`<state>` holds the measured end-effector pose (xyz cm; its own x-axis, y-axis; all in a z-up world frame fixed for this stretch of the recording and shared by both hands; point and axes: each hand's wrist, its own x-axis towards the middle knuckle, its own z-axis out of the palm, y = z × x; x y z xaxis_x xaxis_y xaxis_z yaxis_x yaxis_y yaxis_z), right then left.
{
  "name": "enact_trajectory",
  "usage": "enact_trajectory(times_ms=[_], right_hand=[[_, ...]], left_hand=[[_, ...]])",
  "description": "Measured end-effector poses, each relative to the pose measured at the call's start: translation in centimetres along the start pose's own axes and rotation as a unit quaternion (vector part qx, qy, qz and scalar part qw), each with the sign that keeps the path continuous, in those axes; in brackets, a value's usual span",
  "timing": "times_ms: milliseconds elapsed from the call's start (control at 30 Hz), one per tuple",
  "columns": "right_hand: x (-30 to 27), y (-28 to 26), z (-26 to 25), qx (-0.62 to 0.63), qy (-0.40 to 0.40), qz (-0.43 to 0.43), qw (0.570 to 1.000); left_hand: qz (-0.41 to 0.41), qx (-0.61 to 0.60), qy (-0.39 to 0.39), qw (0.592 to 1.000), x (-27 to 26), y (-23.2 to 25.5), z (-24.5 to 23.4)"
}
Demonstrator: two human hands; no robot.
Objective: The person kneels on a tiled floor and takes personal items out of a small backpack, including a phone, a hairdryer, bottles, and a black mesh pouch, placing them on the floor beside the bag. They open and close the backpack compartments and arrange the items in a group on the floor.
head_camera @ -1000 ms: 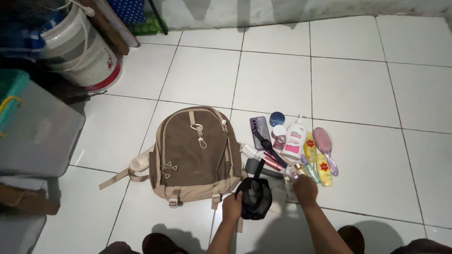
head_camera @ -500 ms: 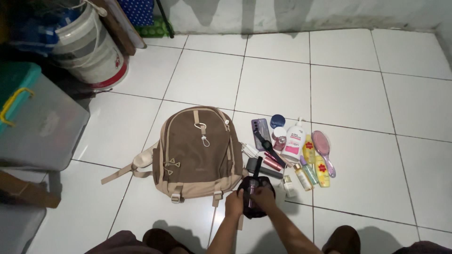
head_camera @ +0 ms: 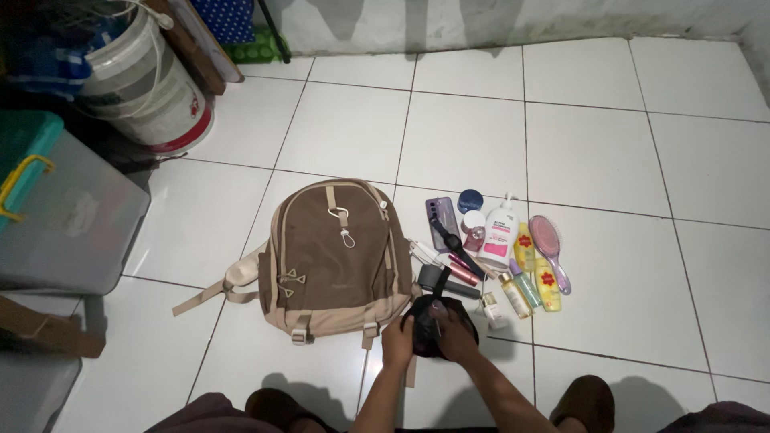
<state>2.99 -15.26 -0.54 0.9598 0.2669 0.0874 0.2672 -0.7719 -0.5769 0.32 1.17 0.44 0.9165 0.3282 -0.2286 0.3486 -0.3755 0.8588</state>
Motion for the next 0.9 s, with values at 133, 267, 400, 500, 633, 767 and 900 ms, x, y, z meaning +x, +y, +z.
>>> enact_trajectory(times_ms=[133,267,400,500,633,767,900], right_hand=[[3.0,3.7,-3.1,0.297,-0.142,0.13,0.935],[4.7,9.3,-8.7,0.195,0.062,0.292,0.934],[3.3,11.8,-11.6,-0.139,0.11,0.231,0.957],[1.6,11.3,-10.6,-0.187,0.06,0.228,0.954],[-0.1,10.0,-9.2,-0.166,0.128,0.201,0.957],[0.7,10.1,-9.8,-0.084,0.062,0.314,0.944],[2.4,9.3,-9.7,0.456,-0.007,0.273,0.847]], left_hand=[[-0.078,-0.082,-0.074,0.991,0.4,0.5,0.5],[-0.086,-0.114,-0.124,0.982,0.2,0.3,0.9],[-0.053,-0.091,-0.136,0.985,0.0,0.0,1.5],[-0.031,-0.085,-0.109,0.99,-0.2,-0.3,1.3],[-0.102,-0.125,-0.128,0.979,-0.2,0.3,1.1],[-0.125,-0.125,-0.137,0.975,0.0,0.9,0.6],[-0.132,-0.129,-0.126,0.975,0.4,1.0,1.2]])
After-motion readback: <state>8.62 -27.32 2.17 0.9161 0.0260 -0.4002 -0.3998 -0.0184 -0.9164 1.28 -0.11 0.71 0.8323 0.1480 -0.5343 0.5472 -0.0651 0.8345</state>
